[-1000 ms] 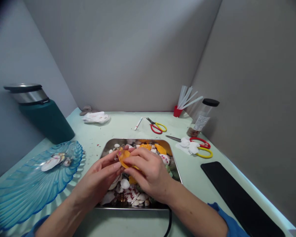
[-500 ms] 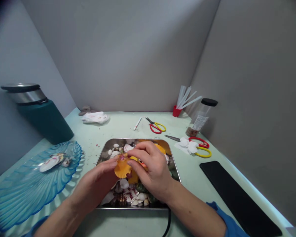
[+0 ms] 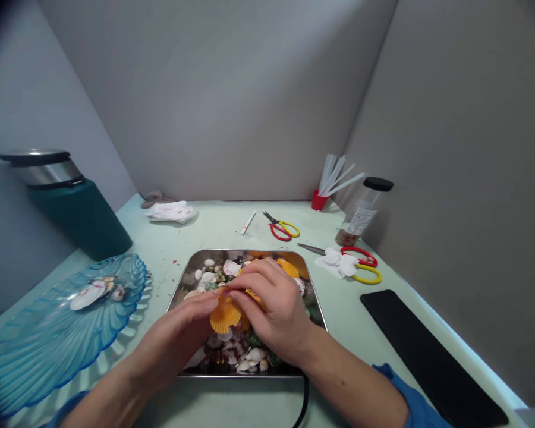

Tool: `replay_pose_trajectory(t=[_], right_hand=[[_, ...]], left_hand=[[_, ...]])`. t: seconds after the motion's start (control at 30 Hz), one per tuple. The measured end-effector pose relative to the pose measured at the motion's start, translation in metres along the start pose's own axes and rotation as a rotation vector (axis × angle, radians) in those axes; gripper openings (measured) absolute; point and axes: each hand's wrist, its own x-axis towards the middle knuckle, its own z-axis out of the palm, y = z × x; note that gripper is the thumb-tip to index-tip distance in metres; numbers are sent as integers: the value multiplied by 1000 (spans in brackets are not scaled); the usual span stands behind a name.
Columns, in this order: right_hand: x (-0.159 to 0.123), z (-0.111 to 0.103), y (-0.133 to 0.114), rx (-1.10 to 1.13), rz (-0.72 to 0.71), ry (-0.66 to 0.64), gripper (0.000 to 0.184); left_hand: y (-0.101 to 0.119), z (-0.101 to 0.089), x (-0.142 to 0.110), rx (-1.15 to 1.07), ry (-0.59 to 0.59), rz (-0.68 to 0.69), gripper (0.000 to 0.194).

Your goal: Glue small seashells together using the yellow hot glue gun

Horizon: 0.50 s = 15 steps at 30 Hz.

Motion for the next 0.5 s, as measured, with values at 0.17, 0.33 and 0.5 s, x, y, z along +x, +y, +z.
replay_pose_trajectory(t=[0.17,0.33,0.5], right_hand=[[0,-1,0,11,-22,16,14],[0,-2,-1,21,-34,16,15],[0,-2,0,21,-39,10,15]], left_hand=[[-1,0,-1,25,-9,-21,25],[-4,-5,0,28,-28,-19,25],[1,-6,0,148,-71,-54,29]])
